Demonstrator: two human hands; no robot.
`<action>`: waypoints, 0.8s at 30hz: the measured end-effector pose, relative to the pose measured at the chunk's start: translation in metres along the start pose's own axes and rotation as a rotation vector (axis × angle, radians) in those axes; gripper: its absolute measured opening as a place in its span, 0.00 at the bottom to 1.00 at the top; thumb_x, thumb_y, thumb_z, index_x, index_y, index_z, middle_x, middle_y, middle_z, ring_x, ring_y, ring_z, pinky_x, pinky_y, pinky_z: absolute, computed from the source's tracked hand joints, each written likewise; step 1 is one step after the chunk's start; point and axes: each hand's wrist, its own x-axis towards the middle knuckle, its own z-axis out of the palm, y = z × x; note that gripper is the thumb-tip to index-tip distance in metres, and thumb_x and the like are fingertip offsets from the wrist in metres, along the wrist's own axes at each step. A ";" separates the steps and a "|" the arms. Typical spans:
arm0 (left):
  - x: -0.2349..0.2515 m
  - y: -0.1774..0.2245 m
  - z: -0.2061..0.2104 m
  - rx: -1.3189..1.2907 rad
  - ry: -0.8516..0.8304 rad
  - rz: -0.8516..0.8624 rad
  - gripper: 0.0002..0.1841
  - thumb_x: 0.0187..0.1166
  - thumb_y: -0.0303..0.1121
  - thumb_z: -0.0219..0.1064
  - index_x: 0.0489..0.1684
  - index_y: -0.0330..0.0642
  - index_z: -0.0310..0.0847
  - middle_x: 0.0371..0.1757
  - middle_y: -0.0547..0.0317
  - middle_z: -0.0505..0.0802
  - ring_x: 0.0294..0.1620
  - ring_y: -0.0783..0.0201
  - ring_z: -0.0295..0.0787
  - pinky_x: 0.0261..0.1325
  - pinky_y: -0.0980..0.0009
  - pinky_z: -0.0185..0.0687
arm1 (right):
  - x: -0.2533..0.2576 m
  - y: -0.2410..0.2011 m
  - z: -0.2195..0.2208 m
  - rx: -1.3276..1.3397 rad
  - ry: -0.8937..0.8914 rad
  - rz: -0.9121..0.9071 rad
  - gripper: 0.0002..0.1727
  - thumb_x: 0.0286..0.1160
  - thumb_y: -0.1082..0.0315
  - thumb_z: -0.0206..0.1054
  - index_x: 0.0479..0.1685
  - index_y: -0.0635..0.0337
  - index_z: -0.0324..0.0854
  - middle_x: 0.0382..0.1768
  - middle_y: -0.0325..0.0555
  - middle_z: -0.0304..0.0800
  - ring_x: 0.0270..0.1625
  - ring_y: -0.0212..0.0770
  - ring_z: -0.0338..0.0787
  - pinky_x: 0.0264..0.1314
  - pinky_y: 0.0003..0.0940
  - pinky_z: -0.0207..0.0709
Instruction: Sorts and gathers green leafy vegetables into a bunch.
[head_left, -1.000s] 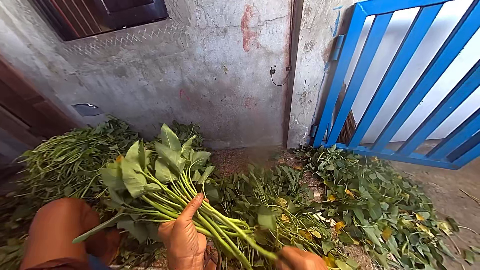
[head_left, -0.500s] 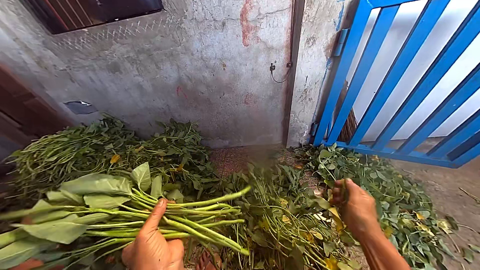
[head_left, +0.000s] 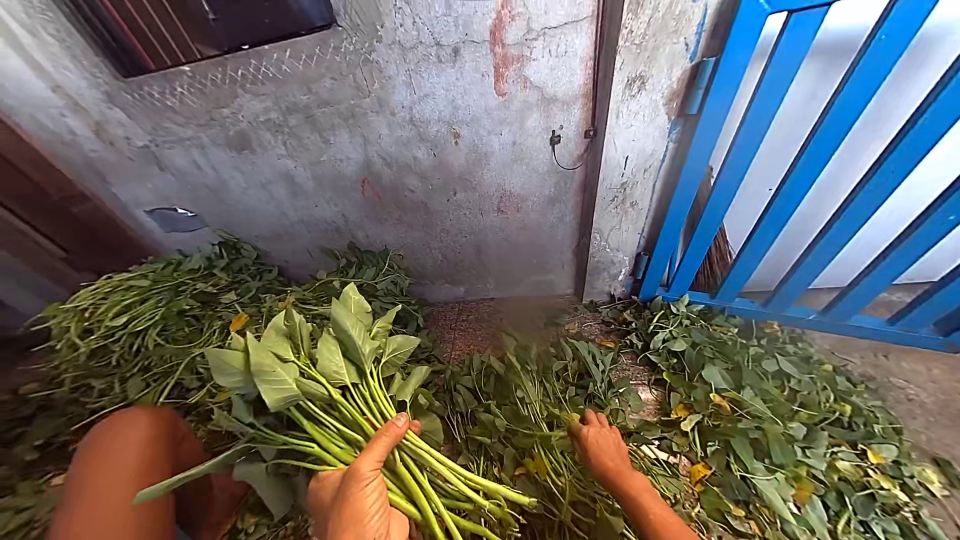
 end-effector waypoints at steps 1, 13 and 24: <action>0.000 0.000 0.000 0.005 -0.007 -0.004 0.20 0.62 0.11 0.74 0.53 0.23 0.76 0.30 0.39 0.94 0.27 0.50 0.95 0.32 0.58 0.95 | 0.000 0.001 0.002 0.001 0.017 -0.014 0.18 0.85 0.62 0.58 0.64 0.57 0.87 0.74 0.66 0.78 0.80 0.67 0.73 0.74 0.66 0.71; -0.014 -0.025 0.008 0.068 -0.124 -0.048 0.19 0.59 0.10 0.76 0.49 0.20 0.79 0.32 0.36 0.95 0.29 0.48 0.96 0.35 0.57 0.95 | -0.092 -0.052 -0.056 0.614 0.872 -0.282 0.14 0.80 0.65 0.60 0.53 0.63 0.86 0.46 0.47 0.93 0.51 0.45 0.93 0.56 0.48 0.87; -0.040 -0.048 0.008 0.139 -0.398 -0.130 0.27 0.45 0.08 0.83 0.48 0.23 0.80 0.35 0.42 0.95 0.35 0.55 0.96 0.43 0.60 0.96 | -0.153 -0.125 -0.065 0.438 0.967 -0.606 0.08 0.78 0.68 0.66 0.46 0.59 0.89 0.39 0.46 0.94 0.46 0.44 0.93 0.49 0.42 0.87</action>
